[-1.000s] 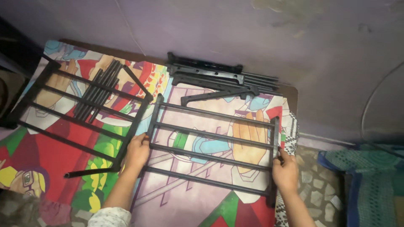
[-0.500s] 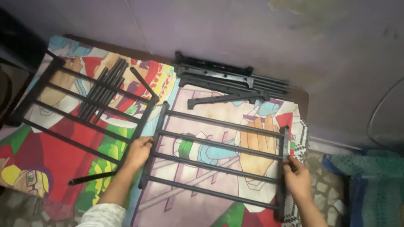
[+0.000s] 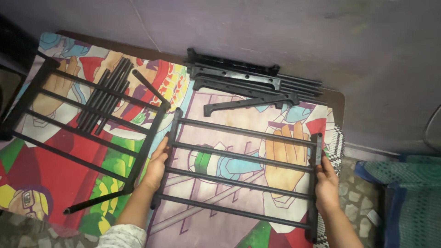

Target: The person assembles a metal rack by inserting short black rods into the slots of two side frames on a table. They align and press each rod into place, forming ladder-like sections, and continue adding rods to complete the structure.

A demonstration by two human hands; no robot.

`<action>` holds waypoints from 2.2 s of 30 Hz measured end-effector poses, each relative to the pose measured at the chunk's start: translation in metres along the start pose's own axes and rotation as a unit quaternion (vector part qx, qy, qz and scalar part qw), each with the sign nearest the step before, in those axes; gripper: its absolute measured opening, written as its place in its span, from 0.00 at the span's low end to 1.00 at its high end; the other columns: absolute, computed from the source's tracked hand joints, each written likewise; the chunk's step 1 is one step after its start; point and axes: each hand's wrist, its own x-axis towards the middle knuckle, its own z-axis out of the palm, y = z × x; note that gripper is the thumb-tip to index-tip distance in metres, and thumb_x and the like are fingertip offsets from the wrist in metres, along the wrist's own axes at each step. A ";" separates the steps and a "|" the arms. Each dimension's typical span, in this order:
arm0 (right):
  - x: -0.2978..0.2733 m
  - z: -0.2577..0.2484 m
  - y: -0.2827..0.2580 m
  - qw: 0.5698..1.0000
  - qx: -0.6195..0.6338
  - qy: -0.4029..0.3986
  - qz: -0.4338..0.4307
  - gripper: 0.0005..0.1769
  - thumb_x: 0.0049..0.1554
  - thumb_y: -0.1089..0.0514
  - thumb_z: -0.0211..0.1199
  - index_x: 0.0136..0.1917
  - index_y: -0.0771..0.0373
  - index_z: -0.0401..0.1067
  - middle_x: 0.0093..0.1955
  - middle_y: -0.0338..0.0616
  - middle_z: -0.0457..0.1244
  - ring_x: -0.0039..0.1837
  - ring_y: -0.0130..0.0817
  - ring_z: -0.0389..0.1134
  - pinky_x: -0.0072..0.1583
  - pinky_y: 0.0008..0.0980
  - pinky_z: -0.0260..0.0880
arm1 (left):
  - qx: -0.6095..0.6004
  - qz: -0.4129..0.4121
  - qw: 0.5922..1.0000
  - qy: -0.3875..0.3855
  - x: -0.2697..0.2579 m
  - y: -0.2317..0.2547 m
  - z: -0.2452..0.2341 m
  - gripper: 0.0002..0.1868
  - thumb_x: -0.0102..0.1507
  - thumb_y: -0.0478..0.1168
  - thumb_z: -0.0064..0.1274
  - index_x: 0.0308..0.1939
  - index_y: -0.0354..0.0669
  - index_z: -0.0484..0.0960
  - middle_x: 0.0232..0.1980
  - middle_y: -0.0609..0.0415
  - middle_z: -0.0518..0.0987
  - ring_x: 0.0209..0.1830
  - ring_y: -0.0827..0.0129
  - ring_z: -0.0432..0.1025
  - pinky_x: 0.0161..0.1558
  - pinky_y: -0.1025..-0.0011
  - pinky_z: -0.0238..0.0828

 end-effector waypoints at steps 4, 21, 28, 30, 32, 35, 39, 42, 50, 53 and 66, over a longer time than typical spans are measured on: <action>0.002 -0.001 0.005 1.000 -0.022 0.004 0.002 0.36 0.58 0.72 0.41 0.81 0.67 0.50 0.82 0.46 0.52 0.76 0.33 0.56 0.75 0.32 0.52 | -0.006 0.063 0.998 -0.015 0.000 -0.005 0.004 0.36 0.60 0.31 0.37 0.75 0.42 0.62 0.76 0.55 0.65 0.75 0.69 0.58 0.73 0.72 0.47; -0.006 0.006 -0.025 0.996 0.078 -0.034 0.007 0.34 0.62 0.68 0.37 0.81 0.59 0.50 0.69 0.49 0.59 0.67 0.40 0.67 0.65 0.38 0.68 | 0.003 0.027 1.000 -0.010 0.018 0.028 0.020 0.28 0.69 0.41 0.34 0.74 0.39 0.66 0.80 0.54 0.61 0.81 0.68 0.52 0.76 0.72 0.40; -0.002 0.007 -0.021 1.000 0.017 -0.016 0.000 0.29 0.68 0.65 0.39 0.82 0.62 0.49 0.66 0.48 0.62 0.65 0.40 0.67 0.60 0.35 0.67 | 0.000 0.107 0.994 -0.039 0.028 0.005 0.017 0.34 0.62 0.35 0.34 0.76 0.36 0.63 0.80 0.52 0.60 0.81 0.65 0.50 0.77 0.71 0.40; 0.002 0.004 -0.021 1.000 0.027 -0.011 0.011 0.32 0.62 0.68 0.39 0.79 0.62 0.52 0.65 0.43 0.63 0.63 0.37 0.68 0.60 0.34 0.69 | 0.031 0.083 0.995 -0.042 0.036 0.000 0.013 0.35 0.62 0.35 0.35 0.76 0.37 0.61 0.77 0.51 0.62 0.77 0.63 0.56 0.75 0.71 0.45; 0.013 -0.001 -0.020 1.000 0.022 0.011 0.000 0.31 0.60 0.70 0.41 0.77 0.63 0.57 0.64 0.41 0.64 0.62 0.33 0.68 0.61 0.31 0.68 | 0.075 0.090 0.993 -0.031 0.049 0.001 0.010 0.35 0.62 0.34 0.36 0.75 0.36 0.62 0.74 0.50 0.64 0.74 0.62 0.59 0.73 0.71 0.47; 0.032 -0.010 -0.009 0.998 0.002 0.060 -0.009 0.27 0.62 0.70 0.48 0.73 0.66 0.66 0.62 0.41 0.65 0.61 0.30 0.65 0.62 0.28 0.64 | 0.121 0.121 0.985 -0.005 0.063 0.004 0.013 0.32 0.62 0.33 0.36 0.73 0.33 0.65 0.71 0.48 0.65 0.73 0.61 0.58 0.73 0.72 0.47; 0.049 -0.005 0.006 0.996 0.031 0.084 -0.003 0.25 0.60 0.70 0.51 0.71 0.67 0.68 0.59 0.41 0.67 0.59 0.29 0.66 0.62 0.28 0.65 | 0.097 0.120 0.988 0.008 0.070 0.014 0.021 0.31 0.62 0.33 0.36 0.71 0.32 0.68 0.67 0.47 0.68 0.70 0.60 0.61 0.71 0.71 0.51; 0.049 -0.001 0.014 0.995 0.042 0.089 -0.029 0.25 0.59 0.71 0.52 0.70 0.68 0.68 0.59 0.40 0.67 0.59 0.28 0.68 0.63 0.27 0.67 | 0.103 0.113 0.988 0.022 0.067 0.018 0.025 0.30 0.62 0.32 0.37 0.70 0.31 0.70 0.64 0.48 0.71 0.66 0.61 0.65 0.68 0.72 0.56; 0.052 0.002 0.019 0.994 0.017 0.097 -0.038 0.24 0.61 0.70 0.54 0.70 0.70 0.69 0.57 0.41 0.67 0.56 0.27 0.67 0.60 0.26 0.66 | 0.118 0.113 0.986 0.026 0.061 0.026 0.032 0.30 0.63 0.32 0.37 0.70 0.31 0.69 0.61 0.50 0.72 0.63 0.63 0.66 0.66 0.73 0.57; 0.049 -0.004 0.021 0.996 0.023 0.077 -0.024 0.25 0.61 0.69 0.52 0.72 0.68 0.67 0.58 0.40 0.67 0.57 0.27 0.66 0.62 0.25 0.64 | 0.137 0.117 0.984 0.011 0.061 0.024 0.031 0.31 0.64 0.33 0.36 0.72 0.32 0.67 0.61 0.47 0.70 0.63 0.61 0.65 0.66 0.71 0.57; -0.038 -0.026 0.033 0.992 0.115 0.014 0.053 0.33 0.59 0.69 0.39 0.78 0.67 0.57 0.65 0.50 0.64 0.61 0.40 0.69 0.65 0.36 0.66 | 0.243 0.150 0.958 0.033 -0.035 -0.007 -0.006 0.30 0.60 0.29 0.37 0.68 0.32 0.71 0.55 0.42 0.71 0.56 0.55 0.68 0.61 0.67 0.62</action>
